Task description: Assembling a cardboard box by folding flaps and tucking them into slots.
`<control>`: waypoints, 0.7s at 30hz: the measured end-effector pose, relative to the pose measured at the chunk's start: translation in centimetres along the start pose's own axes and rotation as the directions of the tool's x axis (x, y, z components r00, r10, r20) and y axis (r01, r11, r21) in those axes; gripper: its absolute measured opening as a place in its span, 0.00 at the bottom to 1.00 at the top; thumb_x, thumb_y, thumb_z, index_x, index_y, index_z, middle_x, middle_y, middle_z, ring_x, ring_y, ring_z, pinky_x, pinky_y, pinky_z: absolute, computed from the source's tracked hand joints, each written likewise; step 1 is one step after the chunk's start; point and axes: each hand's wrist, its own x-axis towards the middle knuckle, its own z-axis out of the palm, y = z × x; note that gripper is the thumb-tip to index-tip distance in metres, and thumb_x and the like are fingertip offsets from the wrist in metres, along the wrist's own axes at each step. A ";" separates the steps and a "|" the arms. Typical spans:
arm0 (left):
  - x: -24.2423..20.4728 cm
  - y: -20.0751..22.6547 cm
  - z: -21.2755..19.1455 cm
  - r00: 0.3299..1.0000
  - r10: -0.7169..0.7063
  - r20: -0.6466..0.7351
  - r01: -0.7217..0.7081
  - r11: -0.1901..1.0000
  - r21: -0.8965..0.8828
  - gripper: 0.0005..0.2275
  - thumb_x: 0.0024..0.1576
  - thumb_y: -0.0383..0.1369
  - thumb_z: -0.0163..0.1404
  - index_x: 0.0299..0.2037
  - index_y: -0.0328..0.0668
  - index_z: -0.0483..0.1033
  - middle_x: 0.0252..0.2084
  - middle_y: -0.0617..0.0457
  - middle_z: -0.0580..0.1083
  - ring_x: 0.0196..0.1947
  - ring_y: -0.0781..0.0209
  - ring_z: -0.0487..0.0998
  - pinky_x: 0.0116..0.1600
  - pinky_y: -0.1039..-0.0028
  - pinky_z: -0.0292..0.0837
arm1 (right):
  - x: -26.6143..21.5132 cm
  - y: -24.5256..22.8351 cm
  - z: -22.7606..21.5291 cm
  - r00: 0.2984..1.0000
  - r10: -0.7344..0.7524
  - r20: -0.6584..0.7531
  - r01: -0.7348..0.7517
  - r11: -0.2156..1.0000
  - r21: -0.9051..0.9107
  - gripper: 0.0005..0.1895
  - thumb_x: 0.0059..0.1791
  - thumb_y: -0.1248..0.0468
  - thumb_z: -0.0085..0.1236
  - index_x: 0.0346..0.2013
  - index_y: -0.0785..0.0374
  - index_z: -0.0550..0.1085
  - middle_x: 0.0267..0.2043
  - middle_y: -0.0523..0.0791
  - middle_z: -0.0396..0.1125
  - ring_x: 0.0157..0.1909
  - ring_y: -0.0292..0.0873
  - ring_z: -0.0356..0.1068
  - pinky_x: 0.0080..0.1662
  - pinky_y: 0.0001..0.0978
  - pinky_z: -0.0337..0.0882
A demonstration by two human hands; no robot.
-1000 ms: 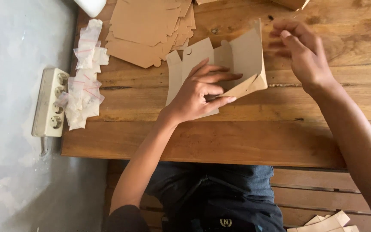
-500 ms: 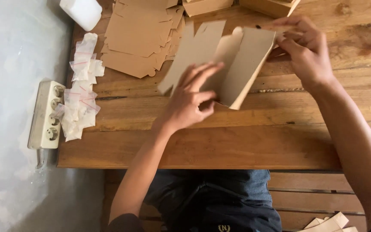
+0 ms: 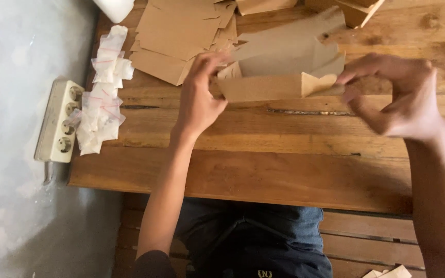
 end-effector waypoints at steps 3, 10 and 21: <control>0.1 1.2 -1.0 0.972 -0.227 0.057 0.233 0.917 -0.325 0.15 0.53 0.12 0.47 0.47 0.40 0.73 0.31 0.52 0.75 0.27 0.66 0.81 0.29 0.82 0.74 | 1.9 -1.9 1.5 0.962 -0.252 0.101 0.244 0.966 0.084 0.04 0.45 0.82 0.60 0.29 0.74 0.79 0.29 0.53 0.74 0.27 0.43 0.73 0.35 0.32 0.74; 0.5 1.4 0.1 0.929 -0.306 0.206 0.365 0.684 -0.632 0.24 0.65 0.56 0.34 0.58 0.53 0.75 0.65 0.53 0.72 0.71 0.56 0.65 0.75 0.54 0.50 | 1.2 -2.9 5.2 0.886 -0.435 0.161 0.434 0.900 0.046 0.06 0.44 0.71 0.70 0.31 0.68 0.79 0.35 0.51 0.74 0.36 0.47 0.73 0.42 0.40 0.76; -0.1 1.0 2.8 0.999 0.035 0.038 -0.011 0.864 -0.504 0.18 0.68 0.41 0.52 0.67 0.54 0.71 0.79 0.49 0.49 0.78 0.41 0.51 0.79 0.42 0.45 | 0.6 -1.7 8.2 0.989 -0.042 0.143 0.028 0.995 0.095 0.04 0.47 0.73 0.62 0.37 0.68 0.79 0.31 0.53 0.75 0.34 0.57 0.77 0.39 0.43 0.73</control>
